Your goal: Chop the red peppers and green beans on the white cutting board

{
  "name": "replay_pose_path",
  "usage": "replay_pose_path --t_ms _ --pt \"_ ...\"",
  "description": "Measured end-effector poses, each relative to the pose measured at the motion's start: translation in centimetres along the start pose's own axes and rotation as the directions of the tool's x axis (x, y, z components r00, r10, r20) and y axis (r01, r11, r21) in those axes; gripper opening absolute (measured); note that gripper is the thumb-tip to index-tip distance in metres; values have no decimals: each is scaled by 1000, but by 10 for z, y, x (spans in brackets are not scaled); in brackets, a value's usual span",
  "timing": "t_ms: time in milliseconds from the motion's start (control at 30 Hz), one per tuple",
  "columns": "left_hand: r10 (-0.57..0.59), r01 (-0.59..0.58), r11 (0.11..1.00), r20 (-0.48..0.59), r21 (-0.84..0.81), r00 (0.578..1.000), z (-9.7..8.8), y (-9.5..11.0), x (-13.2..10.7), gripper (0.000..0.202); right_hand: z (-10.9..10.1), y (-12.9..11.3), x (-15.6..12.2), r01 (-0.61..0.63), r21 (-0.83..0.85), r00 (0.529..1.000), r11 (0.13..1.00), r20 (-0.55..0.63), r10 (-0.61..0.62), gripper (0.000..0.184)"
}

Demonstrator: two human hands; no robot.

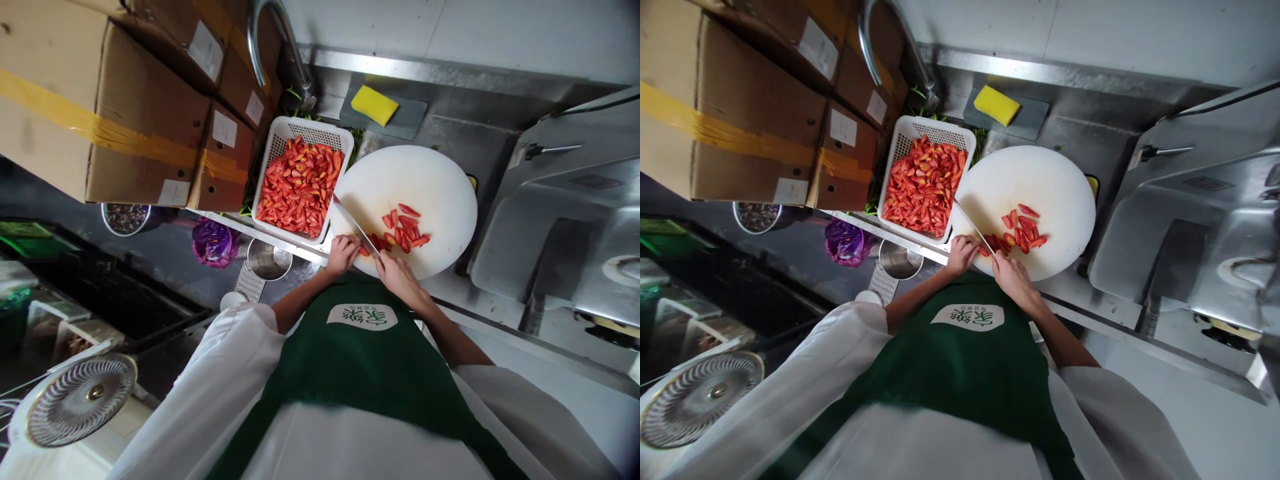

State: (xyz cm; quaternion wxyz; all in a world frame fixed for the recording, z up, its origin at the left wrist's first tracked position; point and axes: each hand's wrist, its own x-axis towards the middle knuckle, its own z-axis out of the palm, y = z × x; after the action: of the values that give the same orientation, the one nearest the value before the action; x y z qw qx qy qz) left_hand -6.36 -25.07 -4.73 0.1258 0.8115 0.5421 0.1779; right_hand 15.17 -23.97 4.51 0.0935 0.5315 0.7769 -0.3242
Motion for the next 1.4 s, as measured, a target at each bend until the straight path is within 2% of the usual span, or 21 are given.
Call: replay_pose_path --t_ms 67,233,400,500,633,767,933,1033,1133,1267,1400 --pt "-21 21 999 -18 36 1000 -4 -1 -2 32 -4 4 -9 8 -17 1000 1000 -1 -8 30" --pt "5 -6 999 41 45 999 0 -4 -9 31 -1 2 -35 45 -48 997 998 59 -42 28" --pt "40 -39 999 36 -22 999 2 -8 -13 30 7 -10 -8 41 -12 998 999 52 -40 27" --pt "23 -21 998 36 -55 999 -2 -13 -20 30 5 -8 5 52 19 998 998 29 -53 29" --pt "-19 20 1000 49 -20 999 -2 -17 -31 29 3 0 -12 58 -23 998 998 30 -57 33" --pt "-11 13 1000 47 -26 999 6 -17 -35 29 7 -7 -29 87 -50 991 995 105 -81 31" --pt "21 -21 1000 0 -10 1000 4 -15 -34 29 13 -23 -8 78 -26 992 997 97 -75 27" --pt "-22 21 999 -37 -34 999 -5 -15 -32 27 12 -14 3 98 17 993 995 62 -99 27" --pt "-87 82 995 -86 -62 992 -9 -12 -27 27 9 10 3 74 51 996 996 36 -76 27" --pt "-38 35 994 -27 -104 999 2 -3 -19 28 6 30 -8 -20 47 999 999 28 19 29" --pt "34 -31 993 23 -114 999 10 7 -12 30 2 26 -23 -15 -15 1000 1000 24 16 30"
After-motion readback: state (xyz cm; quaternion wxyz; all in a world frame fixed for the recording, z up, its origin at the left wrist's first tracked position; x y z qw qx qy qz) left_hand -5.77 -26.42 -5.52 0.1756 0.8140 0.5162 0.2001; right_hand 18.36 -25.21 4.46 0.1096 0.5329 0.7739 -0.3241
